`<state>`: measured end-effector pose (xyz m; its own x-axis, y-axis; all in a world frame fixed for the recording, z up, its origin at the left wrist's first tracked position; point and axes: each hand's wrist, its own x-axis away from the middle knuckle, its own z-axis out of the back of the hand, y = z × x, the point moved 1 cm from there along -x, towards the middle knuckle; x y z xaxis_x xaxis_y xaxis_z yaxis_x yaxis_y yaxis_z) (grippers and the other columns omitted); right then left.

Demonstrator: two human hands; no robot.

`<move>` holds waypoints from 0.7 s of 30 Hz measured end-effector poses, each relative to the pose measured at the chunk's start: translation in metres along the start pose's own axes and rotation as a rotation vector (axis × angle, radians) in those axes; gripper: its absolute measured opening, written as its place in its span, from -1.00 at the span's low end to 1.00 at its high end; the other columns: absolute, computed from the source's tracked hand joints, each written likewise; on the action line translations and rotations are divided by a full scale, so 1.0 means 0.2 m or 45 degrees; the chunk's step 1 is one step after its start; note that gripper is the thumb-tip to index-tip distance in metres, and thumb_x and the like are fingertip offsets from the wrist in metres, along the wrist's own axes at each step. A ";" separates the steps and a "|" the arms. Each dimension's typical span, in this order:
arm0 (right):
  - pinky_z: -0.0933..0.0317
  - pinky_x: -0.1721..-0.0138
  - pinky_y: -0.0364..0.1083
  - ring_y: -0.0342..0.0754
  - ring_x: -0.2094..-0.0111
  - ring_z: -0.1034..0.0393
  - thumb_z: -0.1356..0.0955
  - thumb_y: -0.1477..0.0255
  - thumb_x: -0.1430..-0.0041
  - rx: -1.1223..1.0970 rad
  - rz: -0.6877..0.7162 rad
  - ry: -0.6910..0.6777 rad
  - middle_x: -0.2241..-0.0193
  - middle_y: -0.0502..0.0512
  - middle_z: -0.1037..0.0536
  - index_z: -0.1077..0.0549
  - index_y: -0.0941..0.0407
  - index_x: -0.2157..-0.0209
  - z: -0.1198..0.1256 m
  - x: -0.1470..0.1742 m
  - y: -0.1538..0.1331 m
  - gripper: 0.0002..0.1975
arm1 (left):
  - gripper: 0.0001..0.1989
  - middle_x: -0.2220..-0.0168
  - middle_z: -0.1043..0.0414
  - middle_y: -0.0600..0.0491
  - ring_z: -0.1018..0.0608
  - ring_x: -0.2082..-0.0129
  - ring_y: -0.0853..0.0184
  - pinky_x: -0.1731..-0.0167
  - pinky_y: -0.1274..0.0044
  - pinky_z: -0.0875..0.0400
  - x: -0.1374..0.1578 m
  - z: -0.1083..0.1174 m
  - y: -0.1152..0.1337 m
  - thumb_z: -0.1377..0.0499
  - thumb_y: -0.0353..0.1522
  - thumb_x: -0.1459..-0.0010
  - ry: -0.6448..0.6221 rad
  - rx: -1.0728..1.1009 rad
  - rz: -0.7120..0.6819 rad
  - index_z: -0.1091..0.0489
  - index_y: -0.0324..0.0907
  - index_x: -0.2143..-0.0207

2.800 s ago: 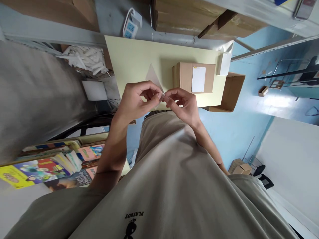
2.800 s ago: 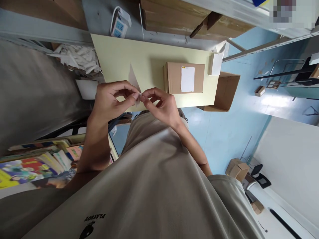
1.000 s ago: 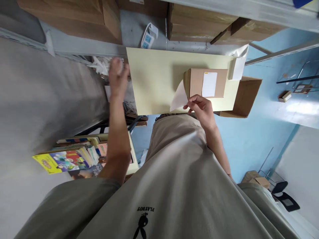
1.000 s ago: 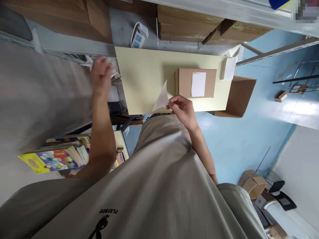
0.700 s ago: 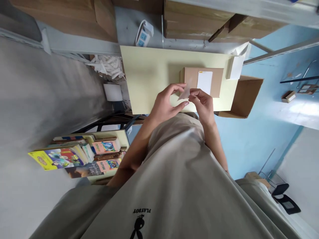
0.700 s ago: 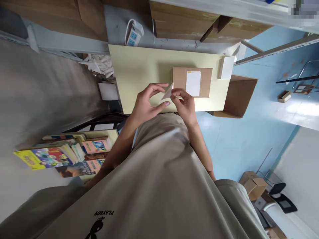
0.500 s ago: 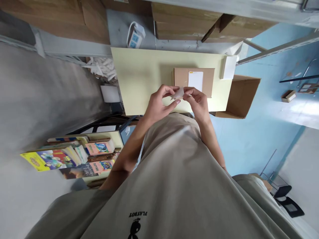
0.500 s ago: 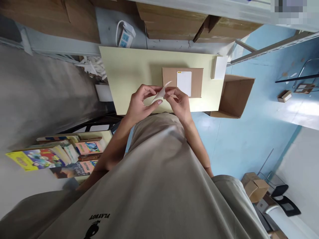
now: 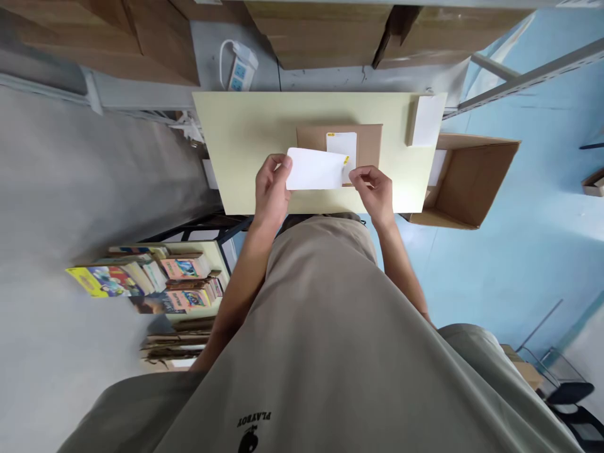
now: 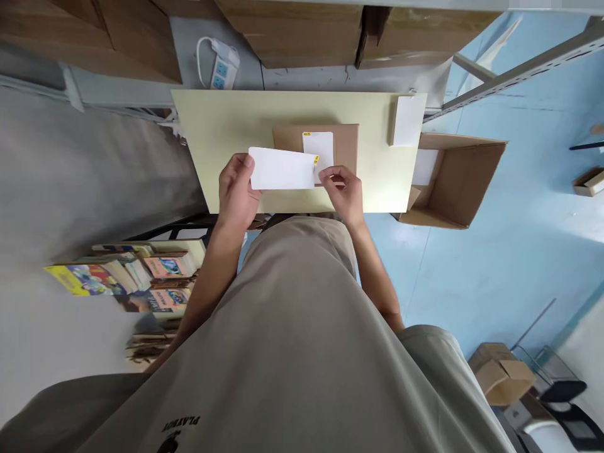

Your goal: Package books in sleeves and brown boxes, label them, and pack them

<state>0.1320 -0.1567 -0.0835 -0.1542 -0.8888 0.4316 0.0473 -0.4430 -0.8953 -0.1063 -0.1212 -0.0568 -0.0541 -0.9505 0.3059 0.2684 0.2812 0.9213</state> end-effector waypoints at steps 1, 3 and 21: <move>-0.58 -0.02 0.07 0.02 0.13 -0.63 -0.61 -0.08 -0.28 -0.001 -0.011 -0.004 0.17 0.06 -0.75 -0.66 -0.01 0.21 0.02 -0.02 0.04 -0.57 | -0.22 0.10 -0.69 -0.05 -0.82 -0.05 0.07 0.03 0.29 -0.75 0.00 -0.02 0.00 -0.29 0.48 -0.31 0.015 0.039 0.027 -0.53 0.00 0.00; -0.58 -0.02 0.08 0.01 0.17 -0.61 -0.61 -0.07 -0.26 -0.004 -0.033 -0.037 0.20 0.06 -0.75 -0.66 0.00 0.22 0.05 -0.05 0.09 -0.57 | -0.17 0.08 -0.72 -0.08 -0.82 -0.07 0.06 0.03 0.26 -0.76 0.00 -0.06 0.01 -0.20 0.54 -0.31 0.048 0.102 0.077 -0.53 0.00 0.01; -0.59 0.02 0.10 0.04 0.18 -0.59 -0.51 0.00 -0.40 0.167 0.140 -0.190 0.26 0.04 -0.65 -0.55 -0.01 0.27 0.19 -0.12 0.12 -0.64 | -0.14 -0.25 -0.69 -0.12 -0.64 -0.48 -0.17 -0.45 0.00 -0.60 0.10 -0.18 -0.28 -0.42 0.38 -0.32 -0.004 0.354 0.088 -0.43 0.12 -0.41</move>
<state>0.1736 -0.1508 -0.1110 0.0060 -0.9358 0.3524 0.1849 -0.3453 -0.9201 -0.0884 -0.1606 -0.1104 -0.0477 -0.9275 0.3708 -0.0025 0.3713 0.9285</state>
